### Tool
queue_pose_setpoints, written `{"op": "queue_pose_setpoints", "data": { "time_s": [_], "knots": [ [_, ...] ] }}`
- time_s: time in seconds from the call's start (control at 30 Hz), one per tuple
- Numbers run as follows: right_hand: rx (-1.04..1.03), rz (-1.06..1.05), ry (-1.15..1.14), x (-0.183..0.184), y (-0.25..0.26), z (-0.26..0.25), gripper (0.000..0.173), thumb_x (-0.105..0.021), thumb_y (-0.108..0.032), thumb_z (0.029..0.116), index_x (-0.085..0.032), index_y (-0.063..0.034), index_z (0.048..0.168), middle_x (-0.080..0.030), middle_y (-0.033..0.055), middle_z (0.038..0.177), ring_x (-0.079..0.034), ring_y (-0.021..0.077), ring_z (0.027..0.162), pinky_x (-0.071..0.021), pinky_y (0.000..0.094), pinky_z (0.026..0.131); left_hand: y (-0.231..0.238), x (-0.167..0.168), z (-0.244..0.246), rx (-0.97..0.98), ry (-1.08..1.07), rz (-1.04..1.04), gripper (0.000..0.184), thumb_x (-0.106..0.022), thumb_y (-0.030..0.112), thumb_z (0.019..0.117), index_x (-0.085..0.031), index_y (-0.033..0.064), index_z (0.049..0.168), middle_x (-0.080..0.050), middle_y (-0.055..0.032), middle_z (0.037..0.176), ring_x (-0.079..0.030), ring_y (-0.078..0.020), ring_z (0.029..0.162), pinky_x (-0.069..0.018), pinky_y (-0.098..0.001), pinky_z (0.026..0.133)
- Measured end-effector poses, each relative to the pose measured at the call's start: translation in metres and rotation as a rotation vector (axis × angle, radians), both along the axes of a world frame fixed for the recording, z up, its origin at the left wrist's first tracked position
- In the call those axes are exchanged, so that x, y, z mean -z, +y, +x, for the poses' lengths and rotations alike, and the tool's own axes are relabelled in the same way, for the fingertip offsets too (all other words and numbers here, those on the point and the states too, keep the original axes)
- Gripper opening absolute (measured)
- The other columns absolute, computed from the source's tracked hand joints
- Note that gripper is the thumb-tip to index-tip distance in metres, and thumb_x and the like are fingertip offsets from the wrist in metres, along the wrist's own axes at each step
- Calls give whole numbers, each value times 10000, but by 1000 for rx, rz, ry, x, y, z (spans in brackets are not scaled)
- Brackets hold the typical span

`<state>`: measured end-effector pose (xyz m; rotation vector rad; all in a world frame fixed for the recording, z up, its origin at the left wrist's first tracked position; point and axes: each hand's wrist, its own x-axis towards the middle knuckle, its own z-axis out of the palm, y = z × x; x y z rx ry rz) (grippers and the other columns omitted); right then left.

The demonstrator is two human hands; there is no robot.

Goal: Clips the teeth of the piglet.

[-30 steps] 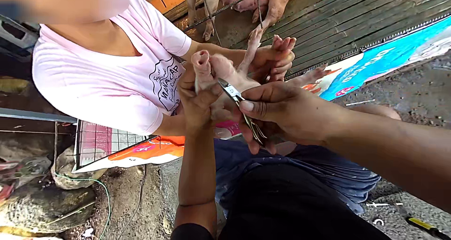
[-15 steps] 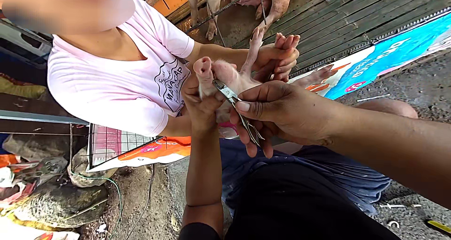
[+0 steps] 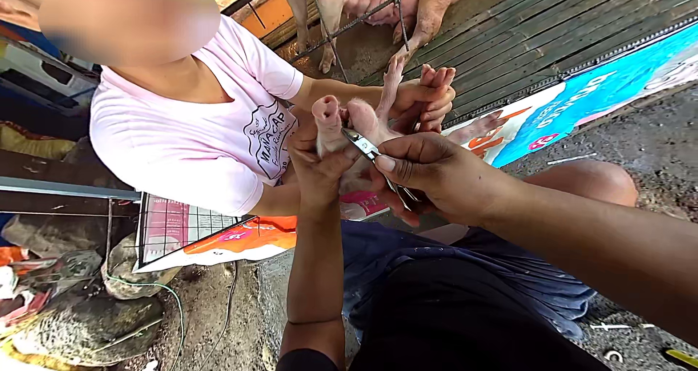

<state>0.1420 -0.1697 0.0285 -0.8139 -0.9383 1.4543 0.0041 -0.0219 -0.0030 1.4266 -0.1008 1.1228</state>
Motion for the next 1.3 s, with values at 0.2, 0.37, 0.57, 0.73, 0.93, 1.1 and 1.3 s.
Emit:
{"op": "queue_pose_setpoints", "data": {
  "time_s": [0.2, 0.37, 0.57, 0.73, 0.93, 1.1, 1.3],
  "knots": [
    [76, 108, -69, 11, -12, -3, 324, -383, -193, 1121, -616, -14, 983, -668, 101, 759, -662, 136, 595, -556, 219, 501, -9, -4, 0, -116, 37, -23, 256, -792, 79, 849, -710, 93, 1092, -728, 7, 992, -694, -89, 902, -596, -295, 835],
    [214, 88, -411, -8, -29, 1, 265, -434, -184, 1111, -630, -51, 990, -705, 64, 775, -691, 137, 595, -575, 226, 474, -45, -14, 6, -419, 181, 21, 309, -784, 35, 826, -698, 82, 1118, -708, 37, 933, -673, -37, 795, -587, -205, 707],
    [291, -2, -467, -17, -43, 2, 254, -453, -182, 1105, -639, -49, 994, -707, 71, 762, -690, 142, 567, -575, 238, 444, -71, -14, 15, -590, 235, 79, 348, -774, 24, 811, -671, 37, 1143, -701, 17, 902, -680, -61, 767, -601, -233, 669],
    [354, -19, -484, -14, -52, -5, 249, -454, -181, 1106, -635, -54, 991, -707, 67, 756, -685, 143, 555, -576, 244, 446, -78, -9, 15, -587, 224, 72, 389, -779, -1, 796, -665, 1, 1167, -708, -16, 947, -691, -83, 814, -609, -252, 707],
    [375, -21, -630, -16, -55, -5, 222, -488, -202, 1095, -635, -87, 975, -703, 27, 753, -682, 113, 558, -575, 237, 442, -79, -9, 13, -573, 215, 79, 380, -772, 2, 806, -667, -2, 1170, -709, -11, 956, -690, -79, 831, -607, -249, 727],
    [337, -39, -764, -24, -57, -1, 209, -509, -215, 1087, -641, -112, 962, -688, -7, 725, -665, 70, 548, -560, 208, 442, -78, -8, 11, -550, 189, 72, 358, -766, 18, 813, -666, 15, 1156, -706, 11, 939, -684, -62, 829, -599, -235, 724],
    [356, -45, -780, -24, -57, -1, 210, -512, -225, 1087, -641, -119, 959, -698, -16, 733, -672, 73, 551, -568, 217, 440, -80, -8, 14, -538, 168, 41, 293, -763, 6, 825, -673, 24, 1103, -700, -6, 901, -683, -84, 793, -600, -252, 699]
  ]
}}
